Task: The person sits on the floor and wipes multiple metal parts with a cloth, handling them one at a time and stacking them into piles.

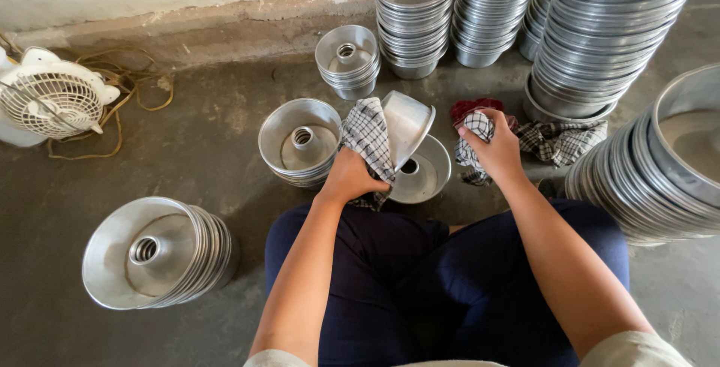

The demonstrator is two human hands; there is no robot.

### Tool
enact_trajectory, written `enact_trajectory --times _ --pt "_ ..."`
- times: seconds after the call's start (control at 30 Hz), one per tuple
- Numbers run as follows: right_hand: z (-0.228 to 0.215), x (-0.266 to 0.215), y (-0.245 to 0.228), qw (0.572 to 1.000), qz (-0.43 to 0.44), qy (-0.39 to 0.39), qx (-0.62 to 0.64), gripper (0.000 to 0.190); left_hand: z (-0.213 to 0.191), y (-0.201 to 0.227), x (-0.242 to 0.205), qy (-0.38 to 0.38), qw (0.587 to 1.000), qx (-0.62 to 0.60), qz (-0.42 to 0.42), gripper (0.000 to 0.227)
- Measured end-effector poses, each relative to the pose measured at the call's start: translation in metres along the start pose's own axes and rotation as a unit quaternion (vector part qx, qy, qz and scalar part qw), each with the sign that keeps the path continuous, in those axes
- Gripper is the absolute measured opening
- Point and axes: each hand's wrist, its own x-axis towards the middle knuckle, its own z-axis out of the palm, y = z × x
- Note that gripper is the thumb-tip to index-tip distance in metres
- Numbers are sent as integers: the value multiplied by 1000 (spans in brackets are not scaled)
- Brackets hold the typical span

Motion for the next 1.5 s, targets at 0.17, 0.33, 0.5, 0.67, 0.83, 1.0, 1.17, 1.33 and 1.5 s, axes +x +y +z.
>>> enact_trajectory --times 0.17,0.33,0.5,0.67,0.83,1.0,1.17,1.33,1.5 --pt "6 -5 1 997 59 31 -29 63 13 -16 -4 143 980 -110 86 84" --pt "0 12 -40 937 103 35 332 46 53 -36 2 225 880 -416 -49 62" --pt "31 15 -109 892 114 -148 412 35 94 -59 9 283 812 -487 -155 47" --pt "102 -13 -135 829 -460 -192 -254 29 91 -64 -1 270 802 -523 -105 43" --pt "136 28 -129 846 -131 -290 -427 30 76 -37 -20 258 858 -440 -60 28" --pt "139 23 -127 804 -272 -217 -483 41 47 -15 -20 293 836 -461 -45 38" --pt "138 1 -114 886 -272 -181 -330 59 35 -1 -24 309 854 -418 -11 49" --pt "142 53 -85 920 52 -385 53 47 35 -1 -32 300 872 -385 48 59" --pt "147 16 -28 912 195 -240 270 41 70 -35 -19 255 814 -522 -18 41"
